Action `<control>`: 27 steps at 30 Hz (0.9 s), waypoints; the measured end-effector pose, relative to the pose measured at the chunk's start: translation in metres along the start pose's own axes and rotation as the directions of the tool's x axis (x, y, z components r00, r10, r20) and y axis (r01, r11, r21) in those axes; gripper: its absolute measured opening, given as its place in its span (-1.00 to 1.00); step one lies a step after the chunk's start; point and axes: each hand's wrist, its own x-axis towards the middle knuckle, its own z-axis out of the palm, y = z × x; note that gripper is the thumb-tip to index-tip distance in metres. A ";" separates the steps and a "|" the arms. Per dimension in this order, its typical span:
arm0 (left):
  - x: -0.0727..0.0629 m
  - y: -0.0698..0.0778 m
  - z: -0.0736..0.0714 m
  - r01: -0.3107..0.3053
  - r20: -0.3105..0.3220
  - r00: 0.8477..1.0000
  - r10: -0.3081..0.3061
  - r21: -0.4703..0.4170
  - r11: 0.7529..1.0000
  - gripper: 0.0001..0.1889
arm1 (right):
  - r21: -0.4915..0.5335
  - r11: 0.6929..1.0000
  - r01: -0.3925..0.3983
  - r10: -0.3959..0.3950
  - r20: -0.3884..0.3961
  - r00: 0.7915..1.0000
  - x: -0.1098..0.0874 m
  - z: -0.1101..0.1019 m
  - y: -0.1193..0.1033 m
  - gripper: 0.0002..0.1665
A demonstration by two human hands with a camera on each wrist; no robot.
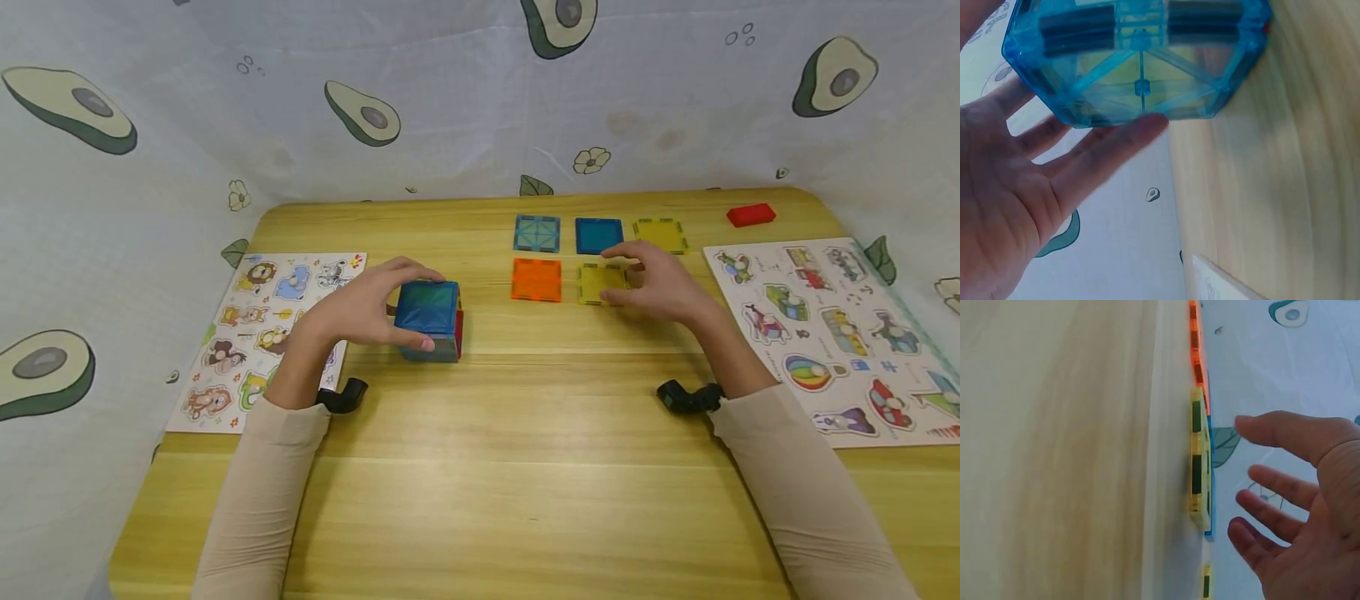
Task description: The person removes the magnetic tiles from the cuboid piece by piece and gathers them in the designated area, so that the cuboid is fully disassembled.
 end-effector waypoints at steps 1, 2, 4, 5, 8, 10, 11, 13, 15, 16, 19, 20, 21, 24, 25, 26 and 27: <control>0.000 -0.001 0.000 -0.002 -0.002 1.000 0.002 0.000 1.000 -0.11 | 0.015 1.000 0.003 -0.002 -0.014 1.000 -0.001 0.000 -0.002 -0.24; 0.001 0.000 0.000 -0.003 -0.008 1.000 0.003 -0.001 1.000 -0.09 | 0.030 1.000 0.008 -0.007 -0.026 1.000 -0.001 0.001 -0.005 -0.24; 0.002 -0.001 0.001 -0.006 -0.018 1.000 0.006 -0.003 1.000 -0.06 | 0.069 0.997 0.029 -0.026 -0.044 0.999 -0.002 0.002 -0.012 -0.24; 0.003 0.000 0.002 -0.006 -0.025 1.000 0.006 -0.003 1.000 -0.04 | 0.088 0.995 0.041 -0.037 -0.050 0.998 -0.003 0.004 -0.016 -0.24; 0.006 0.001 0.006 0.005 -0.054 0.999 -0.005 -0.012 1.000 0.01 | 0.130 0.989 0.070 -0.063 -0.054 0.997 -0.003 0.009 -0.029 -0.25; 0.009 0.003 0.009 0.015 -0.073 0.997 -0.016 -0.011 1.000 0.01 | 0.148 0.985 0.089 -0.083 -0.048 0.995 -0.002 0.014 -0.037 -0.26; 0.010 0.004 0.011 0.022 -0.083 0.996 -0.023 -0.009 1.000 0.00 | 0.150 0.984 0.100 -0.095 -0.045 0.994 -0.001 0.017 -0.042 -0.26; 0.012 0.005 0.014 0.031 -0.100 0.995 -0.032 -0.004 1.000 -0.01 | 0.155 0.980 0.128 -0.124 -0.037 0.992 0.000 0.023 -0.050 -0.27; 0.014 0.005 0.017 0.035 -0.109 0.993 -0.036 -0.004 0.999 -0.01 | 0.161 0.974 0.158 -0.155 -0.033 0.987 0.001 0.029 -0.057 -0.27; 0.015 0.006 0.018 0.035 -0.108 0.993 -0.036 -0.014 0.999 -0.01 | 0.162 0.972 0.172 -0.169 -0.030 0.985 0.002 0.032 -0.062 -0.27; 0.014 0.005 0.018 0.029 -0.084 0.996 -0.036 -0.078 0.997 0.00 | 0.174 0.962 0.209 -0.208 -0.022 0.978 0.004 0.041 -0.073 -0.26; 0.014 0.004 0.017 0.030 -0.073 0.997 -0.037 -0.101 0.994 0.01 | 0.181 0.959 0.218 -0.218 -0.021 0.976 0.004 0.044 -0.077 -0.25; 0.013 0.004 0.017 0.030 -0.062 0.997 -0.038 -0.123 0.992 0.02 | 0.186 0.956 0.226 -0.227 -0.018 0.974 0.005 0.046 -0.080 -0.24; 0.012 0.002 0.014 0.034 -0.039 0.998 -0.040 -0.158 0.987 0.04 | 0.223 0.944 0.245 -0.249 -0.010 0.969 0.006 0.053 -0.089 -0.22; 0.012 0.001 0.014 0.033 -0.036 0.999 -0.039 -0.161 0.986 0.04 | 0.236 0.940 0.248 -0.254 -0.004 0.967 0.007 0.055 -0.092 -0.21; 0.011 0.001 0.013 0.032 -0.036 0.999 -0.038 -0.159 0.987 0.04 | 0.248 0.935 0.253 -0.262 0.000 0.965 0.007 0.056 -0.094 -0.21; 0.011 0.001 0.012 0.031 -0.035 0.999 -0.037 -0.156 0.987 0.04 | 0.261 0.931 0.256 -0.267 0.006 0.964 0.008 0.058 -0.096 -0.21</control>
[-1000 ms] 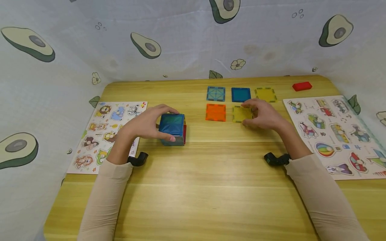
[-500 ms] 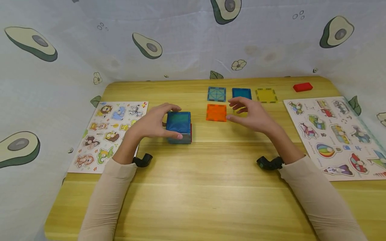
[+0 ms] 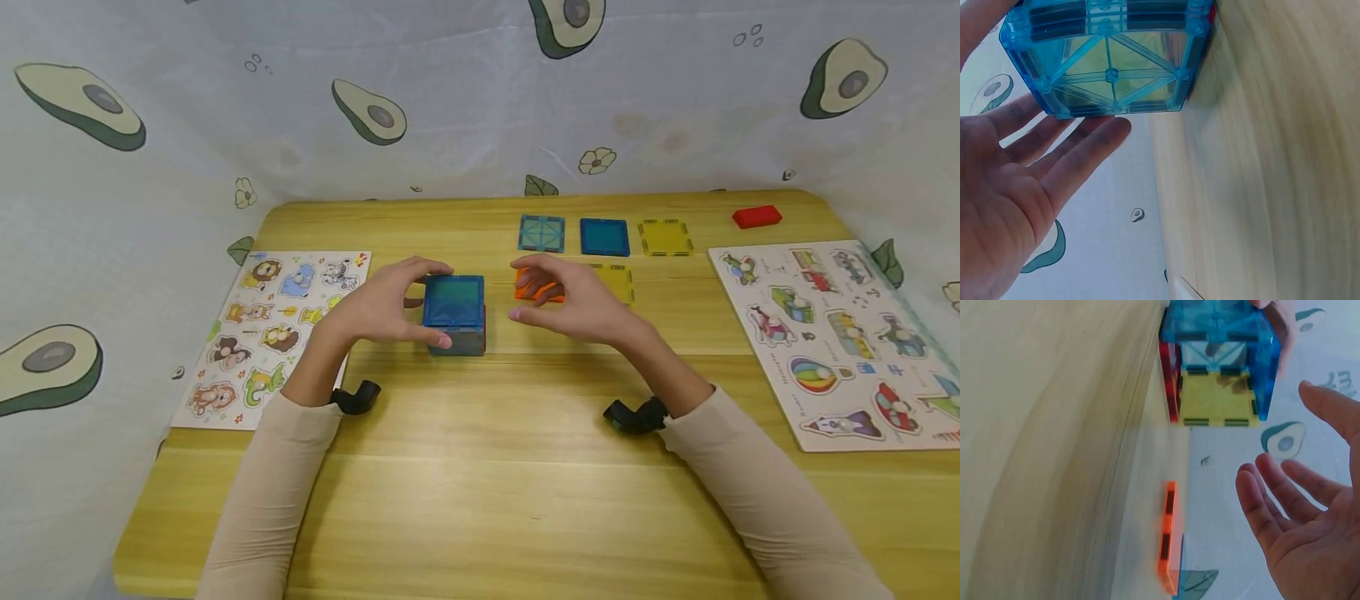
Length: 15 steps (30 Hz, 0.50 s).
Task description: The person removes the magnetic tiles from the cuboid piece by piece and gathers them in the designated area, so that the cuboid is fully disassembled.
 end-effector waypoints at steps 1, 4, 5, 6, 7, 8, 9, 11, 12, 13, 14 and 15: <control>0.000 0.000 0.000 -0.003 0.002 1.000 0.003 0.000 1.000 0.04 | 0.012 1.000 0.004 -0.004 0.006 1.000 0.001 0.001 -0.001 -0.21; 0.001 0.000 -0.002 -0.007 0.007 1.000 0.007 -0.013 1.000 0.03 | 0.028 0.999 0.015 -0.016 0.018 1.000 0.003 0.005 -0.003 -0.21; 0.000 -0.001 -0.002 -0.006 0.007 1.000 0.006 -0.014 1.000 0.02 | 0.029 0.999 0.019 -0.019 0.021 1.000 0.004 0.006 -0.004 -0.21; 0.000 -0.001 -0.003 -0.005 0.006 1.000 0.005 -0.016 1.000 0.00 | 0.031 0.999 0.021 -0.021 0.022 1.000 0.005 0.007 -0.005 -0.21; 0.000 -0.001 -0.004 -0.005 0.005 1.000 0.005 -0.017 1.000 -0.01 | 0.031 0.999 0.023 -0.024 0.024 0.999 0.005 0.008 -0.006 -0.20; -0.001 -0.001 -0.004 -0.005 0.004 1.000 0.005 -0.019 1.000 -0.02 | 0.035 0.999 0.027 -0.028 0.026 0.999 0.006 0.009 -0.007 -0.20; -0.001 -0.002 -0.005 -0.005 0.003 1.000 0.005 -0.018 1.000 -0.04 | 0.042 0.999 0.030 -0.032 0.030 0.999 0.006 0.010 -0.008 -0.19; -0.002 -0.002 -0.006 -0.007 0.001 1.000 0.007 -0.019 1.000 -0.05 | 0.052 0.998 0.038 -0.040 0.038 0.998 0.008 0.013 -0.009 -0.18; -0.002 -0.002 -0.006 -0.008 0.003 1.000 0.008 -0.026 1.000 -0.05 | 0.056 0.998 0.041 -0.043 0.042 0.998 0.008 0.014 -0.009 -0.18; -0.002 -0.002 -0.006 -0.007 0.006 1.000 0.007 -0.034 0.999 -0.05 | 0.058 0.997 0.042 -0.044 0.047 0.998 0.009 0.016 -0.009 -0.17; -0.002 -0.002 -0.006 -0.006 0.008 1.000 0.006 -0.042 0.999 -0.05 | 0.060 0.997 0.041 -0.044 0.052 0.998 0.010 0.018 -0.009 -0.17; -0.002 -0.003 -0.005 -0.004 0.009 1.000 0.004 -0.048 0.999 -0.05 | 0.058 0.998 0.040 -0.044 0.057 0.997 0.010 0.019 -0.009 -0.16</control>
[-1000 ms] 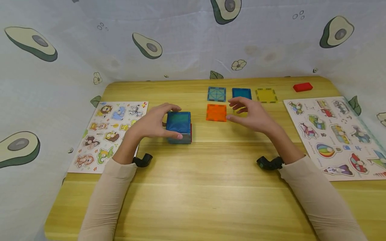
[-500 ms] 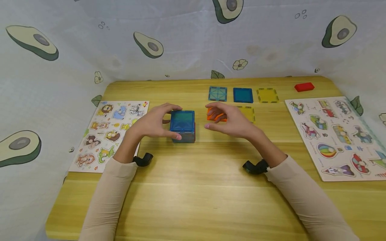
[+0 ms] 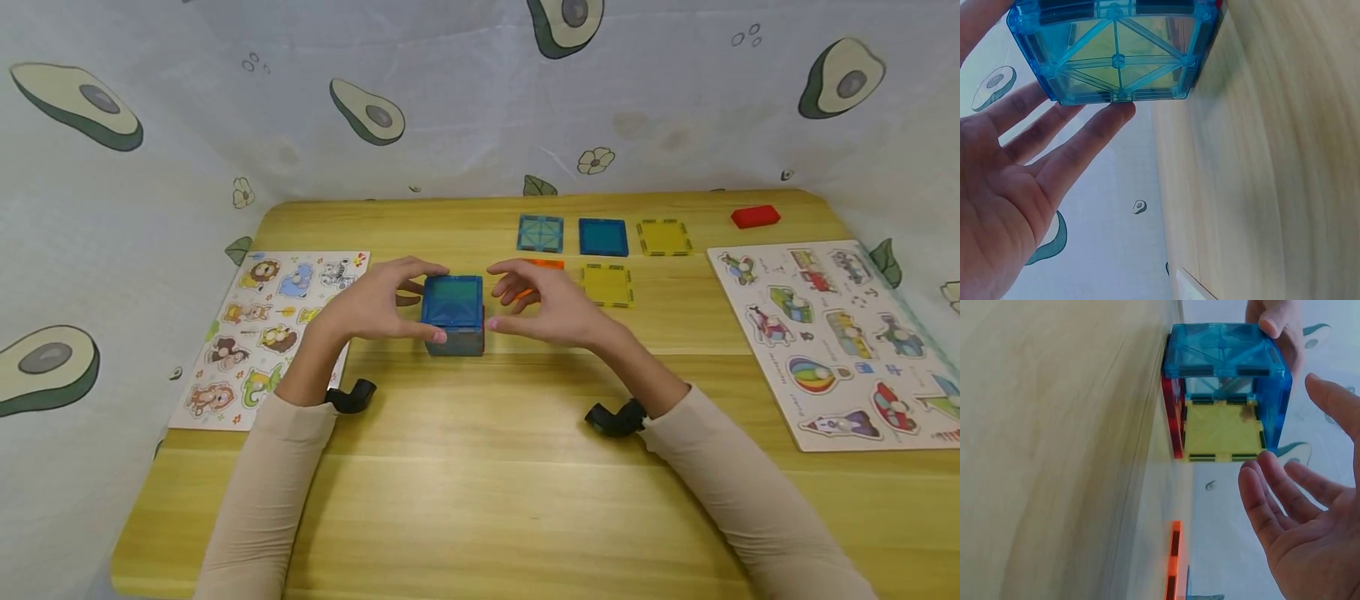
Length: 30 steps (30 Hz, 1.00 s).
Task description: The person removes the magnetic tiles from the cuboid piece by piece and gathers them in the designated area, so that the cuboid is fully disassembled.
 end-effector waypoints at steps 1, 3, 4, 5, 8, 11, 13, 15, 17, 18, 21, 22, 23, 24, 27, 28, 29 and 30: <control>0.000 0.000 0.000 0.001 0.001 1.000 -0.001 -0.007 1.000 -0.05 | -0.003 1.000 -0.003 0.003 0.004 1.000 0.001 0.001 0.000 -0.15; 0.001 0.000 0.001 0.005 0.002 1.000 -0.005 -0.016 1.000 -0.05 | -0.008 1.000 -0.013 0.013 0.011 1.000 0.002 0.004 0.000 -0.12; 0.001 0.000 0.001 0.005 0.001 1.000 -0.005 -0.017 1.000 -0.05 | -0.008 1.000 -0.018 0.018 0.014 1.000 0.002 0.005 -0.001 -0.10; 0.001 -0.001 0.002 0.004 0.000 1.000 -0.004 -0.018 1.000 -0.05 | -0.007 1.000 -0.022 0.022 0.017 1.000 0.003 0.006 -0.002 -0.08; 0.002 -0.001 0.002 -0.001 -0.001 1.000 0.001 -0.015 1.000 -0.06 | -0.004 0.999 -0.037 0.037 0.029 0.999 0.005 0.009 -0.003 -0.02; 0.001 0.000 0.002 -0.005 -0.001 1.000 0.005 -0.011 1.000 -0.05 | -0.006 0.999 -0.045 0.045 0.038 0.998 0.008 0.012 -0.005 0.02; 0.000 0.001 0.002 -0.005 0.000 1.000 0.005 -0.007 1.000 -0.05 | -0.012 0.999 -0.042 0.042 0.045 0.998 0.009 0.015 -0.006 0.04; -0.001 0.002 0.001 -0.001 -0.002 1.000 0.001 -0.004 1.000 -0.05 | -0.011 0.999 -0.038 0.038 0.051 0.998 0.011 0.018 -0.007 0.05; -0.003 0.002 0.001 0.001 -0.003 1.000 -0.001 0.002 1.000 -0.05 | -0.010 0.999 -0.035 0.036 0.055 0.998 0.012 0.020 -0.008 0.05; -0.003 0.002 0.001 0.002 -0.004 1.000 -0.002 0.004 1.000 -0.05 | -0.009 0.999 -0.036 0.037 0.055 0.998 0.013 0.021 -0.009 0.05; -0.003 0.002 0.001 0.006 -0.006 1.000 -0.006 0.010 1.000 -0.04 | -0.018 0.999 -0.039 0.040 0.047 0.998 0.013 0.022 -0.011 0.05; -0.003 0.002 0.001 0.008 -0.007 1.000 -0.008 0.012 1.000 -0.04 | -0.022 0.999 -0.038 0.039 0.043 0.998 0.013 0.023 -0.012 0.04; -0.003 0.002 0.001 0.010 -0.008 1.000 -0.010 0.012 1.000 -0.04 | -0.028 0.999 -0.038 0.039 0.040 0.998 0.013 0.023 -0.013 0.03; -0.003 0.003 0.002 0.013 -0.010 1.000 -0.012 0.014 1.000 -0.04 | -0.035 0.999 -0.037 0.039 0.035 0.999 0.013 0.023 -0.013 0.02; -0.003 0.004 0.002 0.020 -0.012 1.000 -0.020 0.019 1.000 -0.04 | -0.044 0.998 -0.042 0.043 0.017 0.999 0.012 0.023 -0.015 0.00; -0.003 0.004 0.002 0.021 -0.012 1.000 -0.021 0.020 1.000 -0.04 | -0.043 0.998 -0.044 0.045 0.010 0.999 0.012 0.023 -0.015 -0.01; -0.002 0.005 0.002 0.022 -0.013 1.000 -0.022 0.022 1.000 -0.04 | -0.042 0.998 -0.048 0.049 0.002 0.999 0.012 0.023 -0.015 -0.02; -0.002 0.005 0.002 0.024 -0.014 1.000 -0.024 0.024 0.999 -0.04 | -0.039 0.998 -0.051 0.051 -0.007 0.999 0.011 0.022 -0.016 -0.03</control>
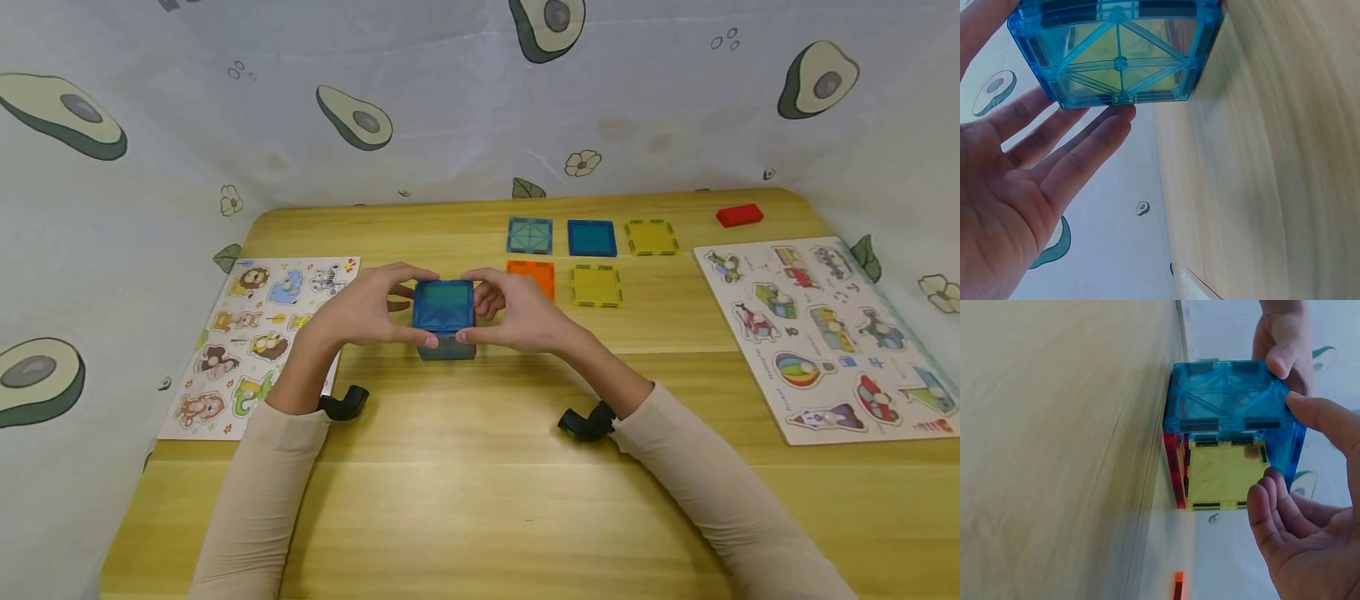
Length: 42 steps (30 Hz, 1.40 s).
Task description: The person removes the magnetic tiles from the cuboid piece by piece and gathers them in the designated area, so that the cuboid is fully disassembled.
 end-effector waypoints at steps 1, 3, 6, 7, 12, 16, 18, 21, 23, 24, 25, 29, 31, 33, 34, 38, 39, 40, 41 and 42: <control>0.000 0.000 0.000 0.003 0.000 1.000 -0.003 0.000 1.000 -0.04 | 0.003 1.000 -0.003 0.003 -0.009 1.000 0.000 0.000 0.000 -0.04; 0.000 0.000 0.001 0.009 0.000 1.000 -0.009 -0.003 1.000 -0.03 | 0.004 1.000 -0.006 0.006 -0.027 1.000 0.000 0.000 0.000 -0.05; 0.000 0.000 0.001 0.017 -0.001 1.000 -0.017 -0.011 1.000 -0.03 | 0.002 1.000 -0.002 0.002 -0.054 0.999 0.000 -0.002 0.001 -0.07; 0.000 0.000 0.001 0.019 -0.001 1.000 -0.019 -0.014 1.000 -0.03 | -0.001 1.000 0.001 -0.001 -0.063 0.998 0.000 -0.003 0.001 -0.08; 0.000 -0.002 0.000 0.021 0.002 1.000 -0.021 -0.024 0.999 -0.01 | -0.020 1.000 0.019 -0.020 -0.090 0.996 -0.002 -0.008 0.004 -0.10; -0.001 -0.002 -0.002 0.031 0.006 1.000 -0.031 -0.028 0.999 0.00 | 0.020 0.999 0.034 -0.032 -0.116 0.993 -0.005 -0.014 0.005 -0.14; -0.001 -0.002 -0.002 0.036 0.008 0.999 -0.036 -0.029 0.999 -0.01 | 0.040 0.998 0.047 -0.041 -0.129 0.991 -0.008 -0.019 0.007 -0.15; -0.002 -0.001 -0.002 0.031 0.011 0.999 -0.031 -0.021 0.999 -0.04 | 0.015 0.998 0.055 -0.052 -0.148 0.988 -0.013 -0.030 0.011 -0.16; -0.002 -0.001 -0.002 0.024 0.014 1.000 -0.024 -0.012 1.000 -0.05 | -0.016 0.999 0.051 -0.053 -0.157 0.986 -0.019 -0.038 0.014 -0.16; -0.002 -0.001 -0.002 0.021 0.016 1.000 -0.021 -0.007 1.000 -0.05 | -0.030 0.998 0.047 -0.051 -0.162 0.985 -0.022 -0.042 0.016 -0.16; -0.002 -0.001 -0.002 0.019 0.017 1.000 -0.018 -0.003 1.000 -0.05 | -0.039 0.998 0.039 -0.045 -0.168 0.985 -0.025 -0.047 0.018 -0.17; -0.001 -0.001 -0.003 0.017 0.027 0.999 -0.017 0.002 1.000 -0.05 | -0.081 0.997 0.007 -0.022 -0.182 0.983 -0.041 -0.065 0.027 -0.19; 0.000 -0.001 -0.003 0.015 0.034 0.999 -0.015 0.001 1.000 -0.05 | -0.100 0.995 -0.015 -0.005 -0.196 0.981 -0.050 -0.075 0.031 -0.20; 0.000 -0.001 -0.003 0.009 0.041 0.999 -0.009 -0.002 1.000 -0.05 | -0.120 0.992 -0.040 0.013 -0.212 0.977 -0.058 -0.085 0.034 -0.20; 0.000 -0.001 -0.003 0.007 0.043 0.999 -0.007 -0.004 1.000 -0.05 | -0.125 0.991 -0.050 0.022 -0.218 0.976 -0.062 -0.089 0.036 -0.20; 0.000 -0.001 -0.004 0.007 0.043 0.999 -0.007 -0.010 1.000 -0.05 | -0.150 0.985 -0.080 0.041 -0.246 0.968 -0.076 -0.106 0.044 -0.20; 0.000 -0.001 -0.004 0.010 0.042 0.999 -0.009 -0.012 1.000 -0.06 | -0.161 0.983 -0.087 0.044 -0.250 0.967 -0.080 -0.110 0.046 -0.19; 0.000 -0.001 -0.004 0.012 0.042 0.999 -0.011 -0.015 1.000 -0.06 | -0.168 0.981 -0.096 0.051 -0.254 0.966 -0.083 -0.113 0.048 -0.18; -0.001 -0.001 -0.004 0.013 0.043 0.999 -0.012 -0.018 1.000 -0.05 | -0.179 0.978 -0.104 0.055 -0.260 0.964 -0.086 -0.116 0.051 -0.18; -0.001 0.000 -0.004 0.015 0.043 0.999 -0.015 -0.021 1.000 -0.05 | -0.190 0.975 -0.112 0.060 -0.264 0.963 -0.089 -0.119 0.054 -0.17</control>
